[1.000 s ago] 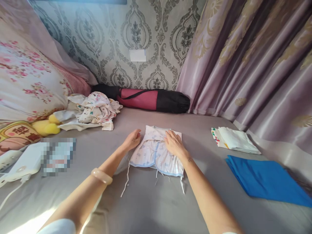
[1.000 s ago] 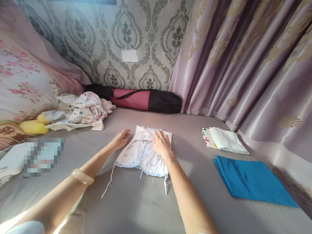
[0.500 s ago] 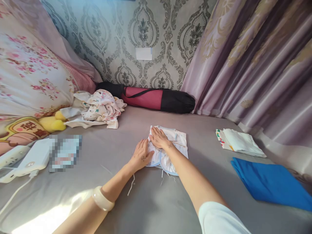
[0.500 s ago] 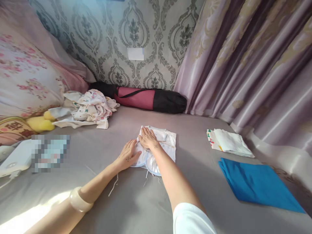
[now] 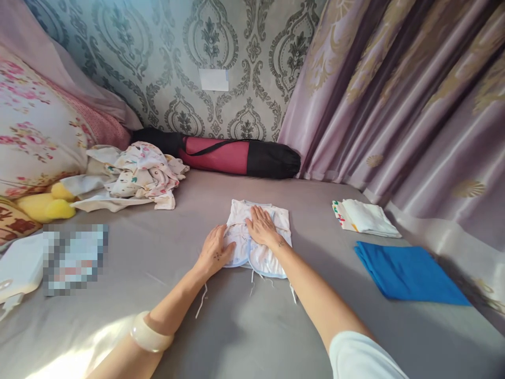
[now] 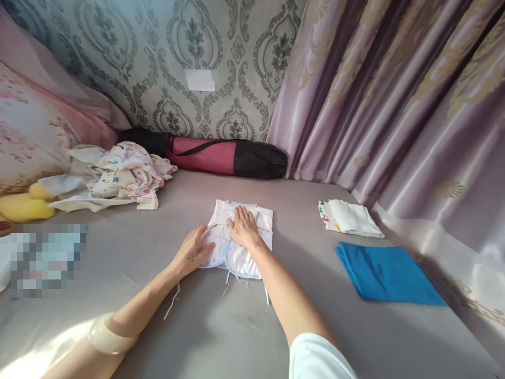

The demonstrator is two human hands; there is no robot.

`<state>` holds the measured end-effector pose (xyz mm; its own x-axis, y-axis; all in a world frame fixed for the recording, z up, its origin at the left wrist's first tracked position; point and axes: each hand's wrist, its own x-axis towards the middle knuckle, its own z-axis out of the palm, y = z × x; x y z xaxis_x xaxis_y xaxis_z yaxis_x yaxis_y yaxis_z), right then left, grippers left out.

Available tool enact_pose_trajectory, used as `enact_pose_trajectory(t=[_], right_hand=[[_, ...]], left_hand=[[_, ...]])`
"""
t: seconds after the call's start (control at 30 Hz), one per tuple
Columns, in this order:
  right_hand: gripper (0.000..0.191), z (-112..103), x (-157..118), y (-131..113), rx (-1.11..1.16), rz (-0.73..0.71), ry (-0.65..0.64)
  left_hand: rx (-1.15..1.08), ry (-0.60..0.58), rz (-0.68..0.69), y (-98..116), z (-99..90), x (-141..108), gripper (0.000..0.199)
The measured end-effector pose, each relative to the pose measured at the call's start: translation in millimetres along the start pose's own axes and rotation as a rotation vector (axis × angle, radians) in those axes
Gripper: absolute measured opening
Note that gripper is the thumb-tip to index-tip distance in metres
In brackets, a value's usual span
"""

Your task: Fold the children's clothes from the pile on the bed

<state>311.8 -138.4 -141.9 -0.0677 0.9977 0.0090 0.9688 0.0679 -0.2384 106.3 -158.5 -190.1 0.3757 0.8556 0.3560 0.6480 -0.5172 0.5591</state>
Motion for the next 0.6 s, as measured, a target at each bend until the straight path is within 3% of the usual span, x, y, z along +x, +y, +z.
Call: enact_pose_trajectory(t=[0.13,0.3,0.37,0.5,0.6], right_hand=[[0.069,-7.2,1.4,9.3,0.091,0.027,-0.127],[0.068,-16.8,-11.7,30.2,0.013,0.120,0.094],[0.067,-13.7,-17.5,39.8,-0.036,0.153,0.079],[0.066,-15.5,-18.8,54.2,0.044,0.178,-0.092],[0.068,-23.2,-20.7,62.2,0.067,0.234,0.009]], left_hand=[[-0.005,-0.027,-0.009,2.1,-3.7,-0.4,0.052],[-0.003,-0.047,-0.025,3.1,-6.3,-0.1,0.053],[-0.001,-0.049,-0.027,3.7,-6.7,0.1,0.053],[-0.008,-0.058,-0.065,8.1,-10.7,0.1,0.053],[-0.015,-0.059,-0.088,14.1,-16.4,0.7,0.050]])
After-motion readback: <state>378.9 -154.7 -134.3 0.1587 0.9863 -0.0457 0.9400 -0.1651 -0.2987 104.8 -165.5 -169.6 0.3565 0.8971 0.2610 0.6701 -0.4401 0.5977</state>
